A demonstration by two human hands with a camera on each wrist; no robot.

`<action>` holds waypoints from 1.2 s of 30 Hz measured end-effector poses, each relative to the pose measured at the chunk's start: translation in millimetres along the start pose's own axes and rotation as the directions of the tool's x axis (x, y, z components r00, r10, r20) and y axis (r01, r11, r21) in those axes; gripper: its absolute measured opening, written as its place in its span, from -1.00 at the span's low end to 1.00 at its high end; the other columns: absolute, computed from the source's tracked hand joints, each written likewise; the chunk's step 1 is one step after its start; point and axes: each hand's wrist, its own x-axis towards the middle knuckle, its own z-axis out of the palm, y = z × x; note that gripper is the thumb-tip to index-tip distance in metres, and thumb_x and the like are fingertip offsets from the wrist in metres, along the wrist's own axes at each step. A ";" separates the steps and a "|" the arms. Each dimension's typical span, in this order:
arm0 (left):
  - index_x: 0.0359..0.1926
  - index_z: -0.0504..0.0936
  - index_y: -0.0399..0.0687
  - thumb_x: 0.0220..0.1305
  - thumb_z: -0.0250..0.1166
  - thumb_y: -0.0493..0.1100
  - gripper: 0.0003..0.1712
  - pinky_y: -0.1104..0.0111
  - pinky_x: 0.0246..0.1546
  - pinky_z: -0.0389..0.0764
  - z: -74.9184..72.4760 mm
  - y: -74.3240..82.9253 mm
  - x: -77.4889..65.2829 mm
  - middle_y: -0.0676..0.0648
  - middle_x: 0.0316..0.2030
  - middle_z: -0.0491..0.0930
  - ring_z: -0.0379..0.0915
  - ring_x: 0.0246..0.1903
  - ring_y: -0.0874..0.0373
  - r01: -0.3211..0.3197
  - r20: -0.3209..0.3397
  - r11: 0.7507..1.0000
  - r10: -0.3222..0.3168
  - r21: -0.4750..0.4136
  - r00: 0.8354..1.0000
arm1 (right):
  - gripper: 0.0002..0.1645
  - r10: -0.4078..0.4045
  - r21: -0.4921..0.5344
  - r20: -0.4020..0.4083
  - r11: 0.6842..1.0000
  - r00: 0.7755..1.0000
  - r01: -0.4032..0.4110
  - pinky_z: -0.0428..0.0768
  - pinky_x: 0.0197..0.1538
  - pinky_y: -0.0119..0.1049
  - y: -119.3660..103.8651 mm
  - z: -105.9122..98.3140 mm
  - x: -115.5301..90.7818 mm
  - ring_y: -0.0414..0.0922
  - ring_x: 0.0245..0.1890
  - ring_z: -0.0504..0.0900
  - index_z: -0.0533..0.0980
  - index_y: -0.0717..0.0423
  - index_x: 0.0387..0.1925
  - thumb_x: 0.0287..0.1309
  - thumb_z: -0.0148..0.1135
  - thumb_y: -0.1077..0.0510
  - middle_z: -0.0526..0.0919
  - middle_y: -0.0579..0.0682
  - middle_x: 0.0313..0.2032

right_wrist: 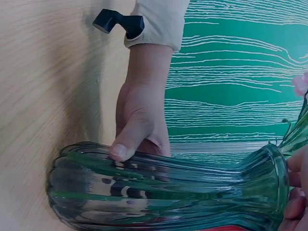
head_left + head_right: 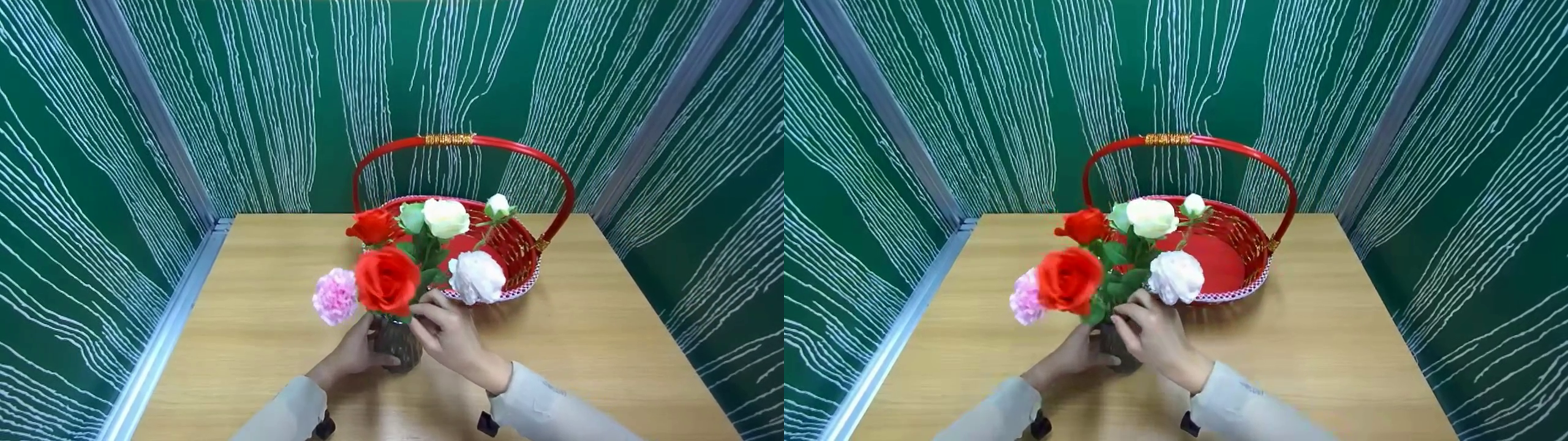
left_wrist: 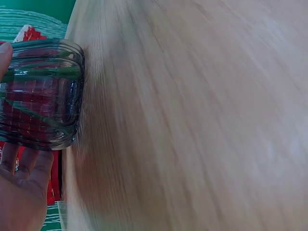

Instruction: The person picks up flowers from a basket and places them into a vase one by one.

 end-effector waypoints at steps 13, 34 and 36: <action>0.56 0.25 -0.22 0.06 0.73 -0.26 0.14 0.21 0.44 0.59 -7.3 -1.4 0.9 -0.22 0.31 0.50 0.44 0.31 -0.02 -0.035 0.042 0.996 0.039 -0.081 0.998 | -0.78 -0.030 -0.129 -0.091 0.991 0.995 0.018 0.47 -0.52 -0.40 25.5 -12.7 -25.6 -0.18 -0.53 0.53 0.74 0.17 -0.20 0.39 0.41 0.07 0.65 -0.01 -0.46; 0.70 0.20 -0.07 0.19 0.68 -0.07 0.19 -0.11 0.63 0.34 -96.3 4.7 6.0 -0.15 0.60 0.37 0.33 0.57 -0.12 0.087 0.032 0.981 -0.094 0.175 0.995 | -0.72 0.153 -0.294 -0.124 0.938 0.981 -0.183 0.67 -0.43 -0.24 122.4 -57.4 -47.6 -0.05 -0.50 0.62 0.67 0.26 -0.32 -0.16 0.52 0.46 0.71 0.07 -0.41; 0.67 0.24 -0.08 0.19 0.68 -0.01 0.16 -0.09 0.58 0.43 -107.8 5.6 7.0 -0.14 0.55 0.44 0.42 0.50 -0.11 0.097 -0.004 0.970 -0.099 0.224 0.995 | -0.74 0.166 -0.310 -0.117 0.930 0.979 -0.195 0.62 -0.46 -0.24 129.7 -62.9 -47.0 -0.08 -0.52 0.57 0.65 0.24 -0.35 -0.17 0.49 0.47 0.66 0.05 -0.45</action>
